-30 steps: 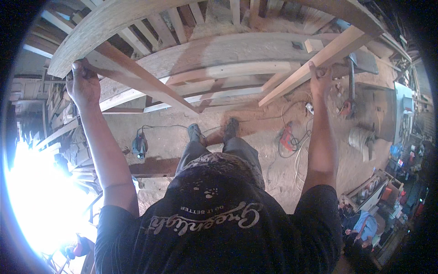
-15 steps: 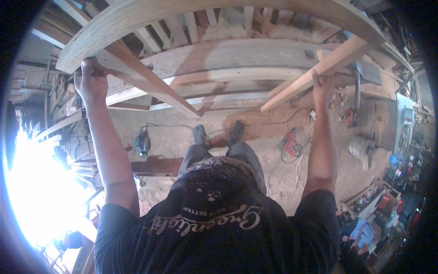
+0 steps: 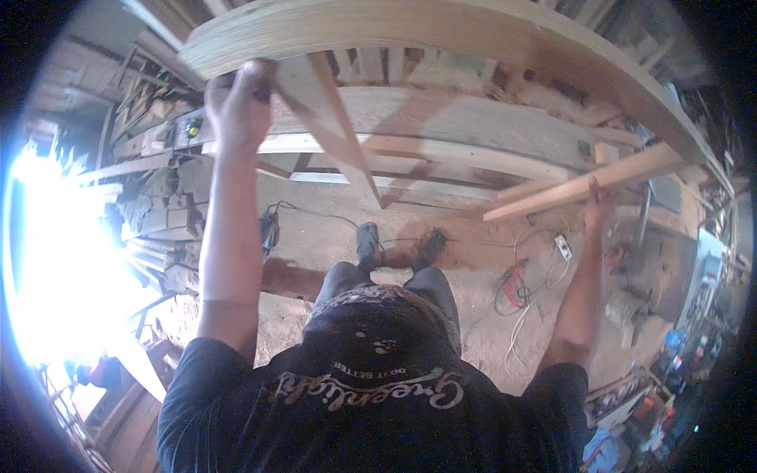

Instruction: The person assembles a wooden chair frame by hand. They position a curved wooden piece onto the frame, hammer a nail to secure it, and then use a sanding block to smooth the surface of the attached wood.

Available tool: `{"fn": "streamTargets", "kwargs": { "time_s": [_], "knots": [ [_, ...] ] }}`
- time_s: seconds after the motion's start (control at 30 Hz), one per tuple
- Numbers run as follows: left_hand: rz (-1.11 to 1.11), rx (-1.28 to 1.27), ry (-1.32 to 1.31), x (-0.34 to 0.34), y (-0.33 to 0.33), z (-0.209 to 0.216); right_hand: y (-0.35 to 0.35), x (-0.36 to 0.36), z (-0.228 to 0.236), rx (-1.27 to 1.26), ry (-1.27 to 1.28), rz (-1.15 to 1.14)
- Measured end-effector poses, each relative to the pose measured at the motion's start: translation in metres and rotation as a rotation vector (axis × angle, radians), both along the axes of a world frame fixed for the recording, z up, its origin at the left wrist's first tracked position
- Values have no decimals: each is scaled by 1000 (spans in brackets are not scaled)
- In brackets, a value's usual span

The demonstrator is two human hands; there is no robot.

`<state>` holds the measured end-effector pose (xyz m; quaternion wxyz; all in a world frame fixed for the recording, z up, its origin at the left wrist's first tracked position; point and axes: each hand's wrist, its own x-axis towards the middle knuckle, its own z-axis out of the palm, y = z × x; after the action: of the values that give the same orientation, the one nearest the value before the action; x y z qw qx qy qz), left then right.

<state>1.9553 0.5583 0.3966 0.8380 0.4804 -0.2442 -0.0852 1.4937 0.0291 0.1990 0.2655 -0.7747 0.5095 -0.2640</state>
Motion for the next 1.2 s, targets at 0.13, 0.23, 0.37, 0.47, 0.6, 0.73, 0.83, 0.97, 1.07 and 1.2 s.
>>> {"fn": "streamTargets", "kwargs": {
  "time_s": [0.13,0.23,0.37,0.47,0.6,0.73,0.83,0.97,1.07,1.2],
  "knots": [
    [22,87,0,-1,-7,8,-7,1,-4,-134,155,-33],
    [48,66,-11,-3,-7,15,-8,5,-1,-120,216,-109],
    [100,280,68,-2,-5,18,-10,5,6,-224,304,-2],
    [-41,11,-31,-5,-9,12,-15,1,12,-267,389,-32],
    [31,94,-43,-19,-8,13,-23,-2,15,-232,420,5],
    [247,485,-43,-41,0,38,-28,9,9,-279,334,67],
    [84,345,-34,-47,-10,51,-31,25,-1,-252,312,95],
    [33,180,6,-55,-20,47,-33,52,-7,-237,329,107],
    [-68,13,-5,-62,-29,45,-33,67,-6,-227,339,122],
    [-28,84,15,-68,-43,47,-35,84,-5,-223,330,134]
  ]
}}
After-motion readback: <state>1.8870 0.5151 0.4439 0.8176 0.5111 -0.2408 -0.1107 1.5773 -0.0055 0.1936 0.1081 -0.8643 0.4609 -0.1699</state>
